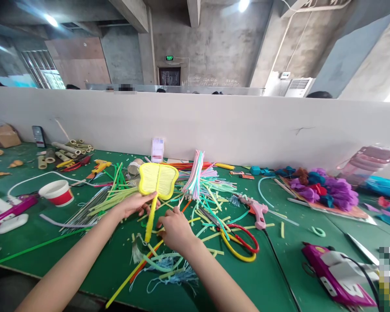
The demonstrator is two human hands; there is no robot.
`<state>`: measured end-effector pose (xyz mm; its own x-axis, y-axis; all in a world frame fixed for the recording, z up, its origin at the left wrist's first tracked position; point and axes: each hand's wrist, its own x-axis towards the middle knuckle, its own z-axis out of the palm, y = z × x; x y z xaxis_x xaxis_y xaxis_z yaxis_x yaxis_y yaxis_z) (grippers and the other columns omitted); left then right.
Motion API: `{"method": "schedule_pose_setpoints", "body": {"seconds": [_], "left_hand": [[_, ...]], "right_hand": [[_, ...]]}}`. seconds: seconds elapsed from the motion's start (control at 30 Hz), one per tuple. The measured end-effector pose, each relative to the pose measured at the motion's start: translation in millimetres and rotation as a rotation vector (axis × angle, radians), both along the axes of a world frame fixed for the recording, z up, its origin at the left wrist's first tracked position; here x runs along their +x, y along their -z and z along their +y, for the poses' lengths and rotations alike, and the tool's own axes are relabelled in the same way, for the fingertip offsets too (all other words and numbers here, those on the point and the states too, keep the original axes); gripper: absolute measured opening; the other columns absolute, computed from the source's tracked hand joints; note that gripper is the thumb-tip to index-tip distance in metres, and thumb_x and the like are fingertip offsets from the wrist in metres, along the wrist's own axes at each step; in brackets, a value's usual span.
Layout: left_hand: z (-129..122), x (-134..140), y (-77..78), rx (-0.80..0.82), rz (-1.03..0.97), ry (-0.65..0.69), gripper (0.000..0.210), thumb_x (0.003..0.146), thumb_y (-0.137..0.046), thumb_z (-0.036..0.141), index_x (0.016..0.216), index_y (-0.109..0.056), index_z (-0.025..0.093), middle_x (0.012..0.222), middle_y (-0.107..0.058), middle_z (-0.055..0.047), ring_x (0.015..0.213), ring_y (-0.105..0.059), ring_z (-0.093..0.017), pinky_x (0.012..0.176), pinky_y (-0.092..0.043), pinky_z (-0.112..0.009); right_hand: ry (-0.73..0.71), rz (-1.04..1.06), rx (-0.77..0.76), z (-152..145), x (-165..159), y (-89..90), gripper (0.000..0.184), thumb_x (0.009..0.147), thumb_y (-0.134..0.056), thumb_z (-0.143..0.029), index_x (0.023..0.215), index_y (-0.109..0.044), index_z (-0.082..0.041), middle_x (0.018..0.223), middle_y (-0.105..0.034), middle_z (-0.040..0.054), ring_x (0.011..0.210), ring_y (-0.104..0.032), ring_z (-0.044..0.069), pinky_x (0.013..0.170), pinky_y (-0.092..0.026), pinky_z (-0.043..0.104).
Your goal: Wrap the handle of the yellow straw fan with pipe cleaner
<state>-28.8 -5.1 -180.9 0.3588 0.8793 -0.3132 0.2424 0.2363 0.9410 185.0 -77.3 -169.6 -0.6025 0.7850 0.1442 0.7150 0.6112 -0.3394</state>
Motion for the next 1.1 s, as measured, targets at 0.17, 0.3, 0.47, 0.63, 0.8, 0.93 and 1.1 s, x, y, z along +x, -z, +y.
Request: {"method": "schedule_pose_setpoints", "body": {"seconds": [0.17,0.3,0.47,0.63,0.8,0.93,1.1], "left_hand": [[-13.8,-13.4,-18.5,-0.169,0.089,0.409,0.060,0.072,-0.070,0.071,0.061,-0.072,0.012,0.056,-0.069,-0.015,0.033,-0.054,-0.015,0.028,-0.019,-0.021],[-16.7,-12.8,-27.0,-0.086,0.021,0.407,0.060,0.076,-0.066,0.072,0.073,-0.075,0.013,0.066,-0.070,-0.011,0.037,-0.050,-0.009,0.032,-0.019,-0.020],[-17.8,4.1,-23.9,0.046,-0.030,0.283,0.049,0.084,-0.063,0.062,0.100,-0.073,0.016,0.066,-0.058,0.001,0.040,-0.038,-0.003,0.036,-0.016,-0.019],[-22.5,20.5,-14.3,0.137,0.004,0.246,0.046,0.084,-0.064,0.057,0.101,-0.072,0.015,0.067,-0.058,0.002,0.040,-0.043,-0.005,0.036,-0.020,-0.019],[-28.6,41.2,-3.3,0.341,-0.008,0.107,0.047,0.087,-0.060,0.060,0.093,-0.069,0.014,0.065,-0.057,0.003,0.040,-0.044,-0.006,0.042,-0.030,-0.021],[-39.9,56.9,-3.2,0.423,-0.064,0.030,0.051,0.090,-0.053,0.064,0.092,-0.067,0.015,0.076,-0.061,0.000,0.043,-0.047,-0.008,0.044,-0.035,-0.024],[-44.8,62.7,-7.7,0.410,-0.122,-0.116,0.040,0.087,-0.060,0.058,0.086,-0.064,0.018,0.073,-0.059,0.002,0.048,-0.049,-0.009,0.047,-0.035,-0.023]], "right_hand": [[-0.004,0.058,-0.027,1.6,8.5,3.7,0.009,0.082,-0.067,-0.010,0.084,-0.071,-0.017,0.092,-0.068,0.0077,0.093,-0.057,0.024,0.087,-0.044,0.034],[0.068,0.134,-0.066,8.0,25.1,2.6,0.014,0.087,-0.058,-0.005,0.087,-0.067,-0.015,0.092,-0.069,0.0075,0.091,-0.057,0.022,0.083,-0.044,0.032],[0.053,0.175,-0.137,9.0,32.2,6.0,0.007,0.081,-0.074,-0.018,0.087,-0.071,-0.019,0.090,-0.069,0.0057,0.093,-0.056,0.025,0.083,-0.043,0.034],[0.064,0.219,-0.209,8.0,42.7,4.8,0.010,0.077,-0.071,-0.011,0.071,-0.068,-0.019,0.082,-0.066,0.0044,0.089,-0.056,0.024,0.082,-0.042,0.035],[0.130,0.388,-0.227,14.3,66.5,-11.3,0.009,0.090,-0.058,-0.026,0.086,-0.063,-0.020,0.090,-0.067,0.0036,0.085,-0.060,0.020,0.075,-0.045,0.031],[0.154,0.511,-0.192,13.8,64.1,-16.1,0.014,0.095,-0.053,-0.030,0.087,-0.058,-0.020,0.086,-0.068,0.0023,0.080,-0.062,0.018,0.072,-0.047,0.030],[0.170,0.576,-0.150,3.1,37.8,-3.7,0.005,0.091,-0.057,-0.025,0.092,-0.060,-0.020,0.091,-0.070,0.0038,0.088,-0.065,0.020,0.080,-0.049,0.033]]}}
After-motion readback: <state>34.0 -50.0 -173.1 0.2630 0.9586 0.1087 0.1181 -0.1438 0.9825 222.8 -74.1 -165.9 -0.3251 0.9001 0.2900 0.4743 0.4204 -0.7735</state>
